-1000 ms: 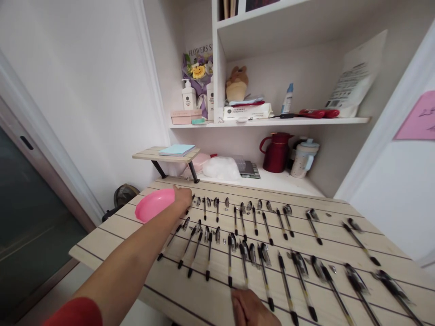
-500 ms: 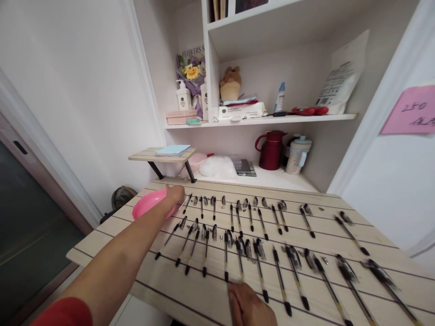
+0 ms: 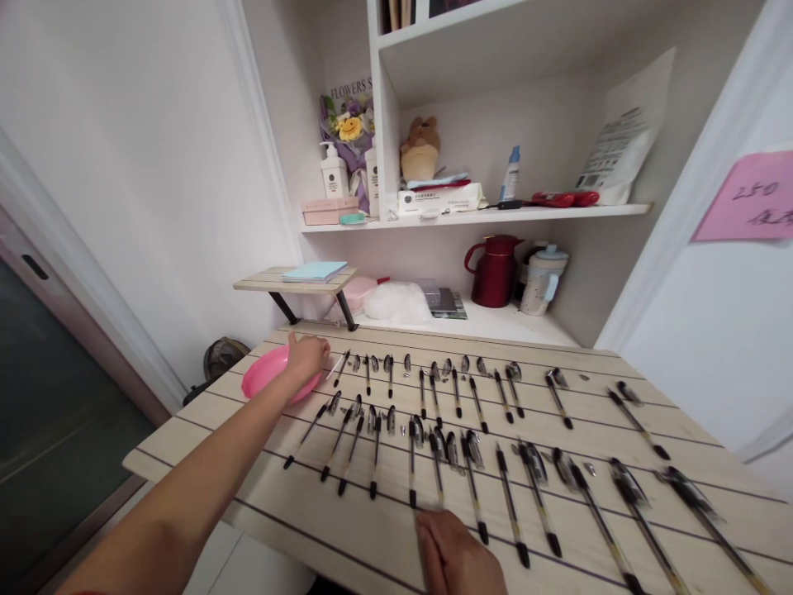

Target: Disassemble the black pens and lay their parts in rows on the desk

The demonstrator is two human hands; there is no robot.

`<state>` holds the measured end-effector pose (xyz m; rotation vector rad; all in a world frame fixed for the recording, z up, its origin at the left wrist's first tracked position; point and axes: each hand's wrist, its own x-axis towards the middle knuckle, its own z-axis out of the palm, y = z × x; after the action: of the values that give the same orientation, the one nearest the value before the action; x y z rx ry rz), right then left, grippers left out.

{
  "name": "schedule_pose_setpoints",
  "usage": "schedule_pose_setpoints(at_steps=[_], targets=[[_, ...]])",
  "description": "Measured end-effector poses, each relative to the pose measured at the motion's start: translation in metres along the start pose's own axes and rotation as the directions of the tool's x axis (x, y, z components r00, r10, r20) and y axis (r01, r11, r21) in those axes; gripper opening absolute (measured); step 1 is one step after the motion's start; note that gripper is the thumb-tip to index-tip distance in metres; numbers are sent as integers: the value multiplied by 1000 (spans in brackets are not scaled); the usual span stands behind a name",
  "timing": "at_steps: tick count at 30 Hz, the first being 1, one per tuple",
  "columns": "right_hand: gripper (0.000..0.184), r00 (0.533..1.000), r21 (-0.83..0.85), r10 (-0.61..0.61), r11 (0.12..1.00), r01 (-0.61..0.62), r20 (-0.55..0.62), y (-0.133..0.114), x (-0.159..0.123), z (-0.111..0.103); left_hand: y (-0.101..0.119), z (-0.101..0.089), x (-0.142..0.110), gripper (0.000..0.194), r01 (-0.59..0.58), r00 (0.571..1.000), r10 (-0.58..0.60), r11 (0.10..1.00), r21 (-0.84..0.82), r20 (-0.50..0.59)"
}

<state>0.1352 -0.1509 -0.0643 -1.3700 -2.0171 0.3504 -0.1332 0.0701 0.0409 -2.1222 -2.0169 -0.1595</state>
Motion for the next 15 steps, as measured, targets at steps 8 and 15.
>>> schedule_pose_setpoints(at_steps=[8, 15], targets=[[31, 997, 27, 40, 999, -43, 73, 1, -1, 2, -7, 6, -33, 25, -75, 997, 75, 997, 22, -17], [34, 995, 39, 69, 997, -72, 79, -2, -2, 2, 23, 35, 4, 14, -139, 984, 124, 984, 110, 129]])
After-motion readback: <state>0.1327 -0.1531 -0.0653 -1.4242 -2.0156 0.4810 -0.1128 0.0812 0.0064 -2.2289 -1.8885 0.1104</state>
